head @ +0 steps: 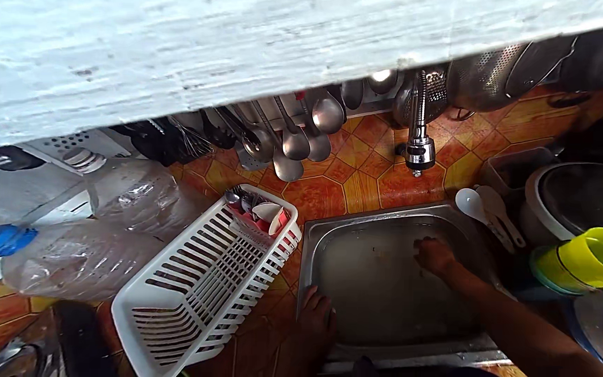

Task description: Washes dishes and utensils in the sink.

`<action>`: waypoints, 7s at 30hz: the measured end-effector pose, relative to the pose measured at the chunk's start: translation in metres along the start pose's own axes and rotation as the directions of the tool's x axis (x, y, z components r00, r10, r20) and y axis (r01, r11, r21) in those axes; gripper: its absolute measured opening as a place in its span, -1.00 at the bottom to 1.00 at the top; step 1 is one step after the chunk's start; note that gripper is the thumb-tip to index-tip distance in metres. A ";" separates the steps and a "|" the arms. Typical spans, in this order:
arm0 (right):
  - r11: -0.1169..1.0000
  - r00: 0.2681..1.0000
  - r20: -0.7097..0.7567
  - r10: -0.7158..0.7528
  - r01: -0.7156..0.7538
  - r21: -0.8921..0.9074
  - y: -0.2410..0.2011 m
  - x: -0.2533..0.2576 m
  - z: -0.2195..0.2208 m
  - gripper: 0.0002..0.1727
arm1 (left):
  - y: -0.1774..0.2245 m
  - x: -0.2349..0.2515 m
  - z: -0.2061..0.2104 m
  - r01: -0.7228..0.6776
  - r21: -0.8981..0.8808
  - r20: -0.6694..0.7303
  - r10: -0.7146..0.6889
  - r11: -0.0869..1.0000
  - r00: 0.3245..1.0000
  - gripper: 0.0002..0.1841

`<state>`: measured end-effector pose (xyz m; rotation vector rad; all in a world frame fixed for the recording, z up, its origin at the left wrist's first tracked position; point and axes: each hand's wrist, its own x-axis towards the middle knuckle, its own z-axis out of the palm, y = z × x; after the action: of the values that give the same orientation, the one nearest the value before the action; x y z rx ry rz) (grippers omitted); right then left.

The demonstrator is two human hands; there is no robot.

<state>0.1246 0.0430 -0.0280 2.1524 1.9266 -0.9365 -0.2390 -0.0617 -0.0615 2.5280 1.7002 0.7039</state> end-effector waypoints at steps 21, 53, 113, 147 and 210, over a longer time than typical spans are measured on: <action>0.640 0.837 -0.323 -0.441 0.546 0.540 -0.034 -0.055 -0.022 -0.92 | 0.107 0.079 0.015 0.507 -0.338 0.694 -0.153 0.793 0.703 -0.31; 0.975 0.991 0.000 -0.137 0.135 -0.177 -0.009 -0.003 0.005 -0.64 | 0.102 0.066 0.037 0.272 0.101 0.898 -0.205 0.957 0.388 -0.55; 0.984 0.194 -0.965 0.179 -0.043 0.174 0.161 -0.293 0.026 -0.80 | 0.269 0.120 -0.048 0.730 -0.647 0.743 -0.032 0.220 0.668 -0.68; 0.012 0.293 -0.106 0.950 0.304 0.953 0.273 -0.385 -0.060 -0.55 | 0.331 0.109 -0.036 0.838 -0.538 0.841 0.122 0.089 0.527 -0.43; -0.292 0.211 0.225 0.951 0.853 0.433 0.149 -0.347 -0.074 -0.25 | 0.296 0.115 -0.055 0.753 -0.641 0.768 0.135 0.148 0.626 -0.49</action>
<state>0.2880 -0.2518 0.1584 -0.9334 0.6336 0.2013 0.0354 -0.0944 0.1046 1.0672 0.8953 0.4046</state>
